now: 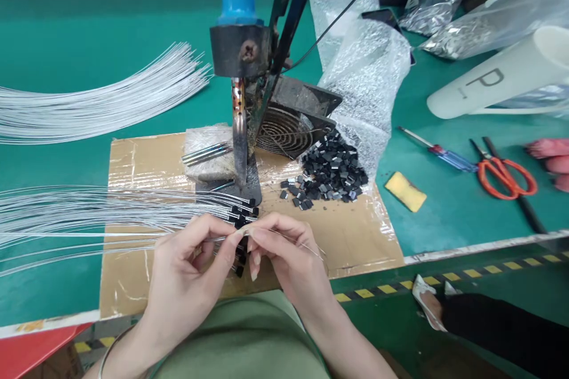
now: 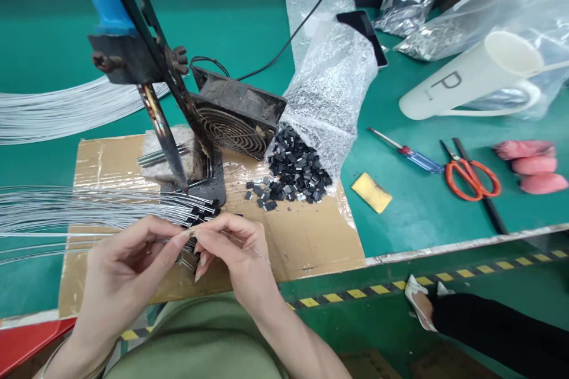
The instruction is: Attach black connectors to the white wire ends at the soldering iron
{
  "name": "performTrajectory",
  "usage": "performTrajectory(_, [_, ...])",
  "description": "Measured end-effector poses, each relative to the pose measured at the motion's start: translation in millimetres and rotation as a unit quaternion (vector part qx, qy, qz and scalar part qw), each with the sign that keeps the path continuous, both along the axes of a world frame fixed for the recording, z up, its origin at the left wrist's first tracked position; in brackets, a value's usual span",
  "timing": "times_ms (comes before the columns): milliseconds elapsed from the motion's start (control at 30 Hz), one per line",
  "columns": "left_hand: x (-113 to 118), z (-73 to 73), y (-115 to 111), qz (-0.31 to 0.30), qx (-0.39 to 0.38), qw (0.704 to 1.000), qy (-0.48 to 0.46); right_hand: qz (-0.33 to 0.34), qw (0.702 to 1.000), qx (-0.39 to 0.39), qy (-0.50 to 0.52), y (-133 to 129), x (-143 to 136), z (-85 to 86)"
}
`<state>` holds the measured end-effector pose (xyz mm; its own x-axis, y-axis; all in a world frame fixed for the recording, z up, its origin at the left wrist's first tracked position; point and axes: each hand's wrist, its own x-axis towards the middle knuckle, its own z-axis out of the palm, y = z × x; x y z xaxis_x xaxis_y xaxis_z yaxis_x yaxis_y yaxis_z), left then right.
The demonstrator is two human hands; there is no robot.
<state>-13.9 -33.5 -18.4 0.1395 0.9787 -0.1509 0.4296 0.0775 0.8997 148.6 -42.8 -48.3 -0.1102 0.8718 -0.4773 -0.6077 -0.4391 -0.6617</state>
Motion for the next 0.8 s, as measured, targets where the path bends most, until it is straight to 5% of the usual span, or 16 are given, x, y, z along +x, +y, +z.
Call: performTrajectory(800, [10, -8.9, -3, 0.065, 0.026, 0.995, -0.065, -0.076, 0.996, 0.014, 0.050, -3, -12, -2.4])
